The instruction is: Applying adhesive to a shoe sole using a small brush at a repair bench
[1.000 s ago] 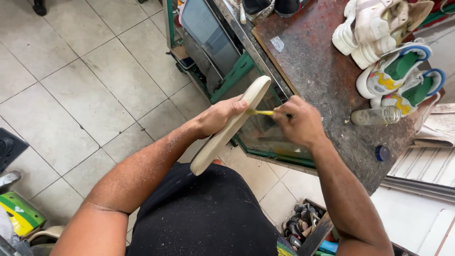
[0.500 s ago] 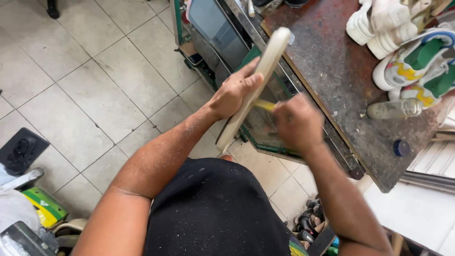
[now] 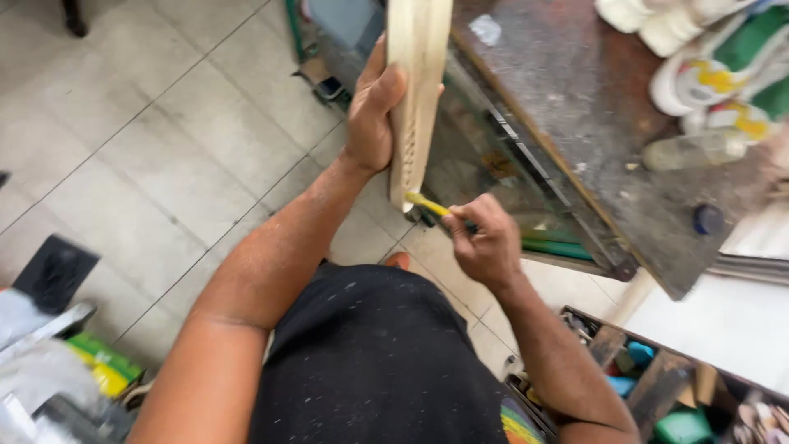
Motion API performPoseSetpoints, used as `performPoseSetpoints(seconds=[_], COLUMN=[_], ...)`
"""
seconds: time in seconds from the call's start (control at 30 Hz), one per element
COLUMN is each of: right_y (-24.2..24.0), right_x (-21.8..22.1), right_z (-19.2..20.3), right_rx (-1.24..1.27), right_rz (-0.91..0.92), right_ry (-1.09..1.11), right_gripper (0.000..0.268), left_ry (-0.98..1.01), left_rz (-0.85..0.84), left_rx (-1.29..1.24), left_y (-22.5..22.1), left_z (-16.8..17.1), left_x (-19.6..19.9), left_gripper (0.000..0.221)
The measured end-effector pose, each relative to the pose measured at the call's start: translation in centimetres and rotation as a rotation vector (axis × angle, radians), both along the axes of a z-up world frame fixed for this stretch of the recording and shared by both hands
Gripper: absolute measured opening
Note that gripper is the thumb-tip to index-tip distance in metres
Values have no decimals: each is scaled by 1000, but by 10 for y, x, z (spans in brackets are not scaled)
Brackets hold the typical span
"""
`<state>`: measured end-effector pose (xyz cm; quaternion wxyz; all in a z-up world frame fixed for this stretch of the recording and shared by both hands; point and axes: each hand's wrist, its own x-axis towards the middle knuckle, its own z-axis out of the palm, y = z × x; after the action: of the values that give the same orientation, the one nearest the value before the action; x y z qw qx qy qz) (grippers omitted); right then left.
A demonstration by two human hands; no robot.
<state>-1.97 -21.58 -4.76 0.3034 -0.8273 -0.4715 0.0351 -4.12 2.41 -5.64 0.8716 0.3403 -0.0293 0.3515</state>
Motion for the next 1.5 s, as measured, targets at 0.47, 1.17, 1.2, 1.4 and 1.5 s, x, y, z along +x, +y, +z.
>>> performPoseSetpoints(seconds=[0.47,1.17,1.2,1.4,1.5], right_y=[-182,-117,-125,-153,-169], right_x=[166,232,228,209,207], right_z=[212,216,221,200,178], right_rx=[-499,-840,-752,-690,-653], right_rz=[-589,-511,-558,-676,-644], right_ry=[-400,-67,-80,-35,-108], right_gripper=[28,21,18,31,39], left_ry=[275,56,121,0,-180], left_rz=[102,-781,-779,-1093,-1253], left_rx=[912,-409,-477,-780,-945], left_y=[-64,-69,-71,-87,-100], left_z=[77,22,13,-43,-22], left_x=[58,-15,-15,10,23], left_gripper=[48,75,76,82,84])
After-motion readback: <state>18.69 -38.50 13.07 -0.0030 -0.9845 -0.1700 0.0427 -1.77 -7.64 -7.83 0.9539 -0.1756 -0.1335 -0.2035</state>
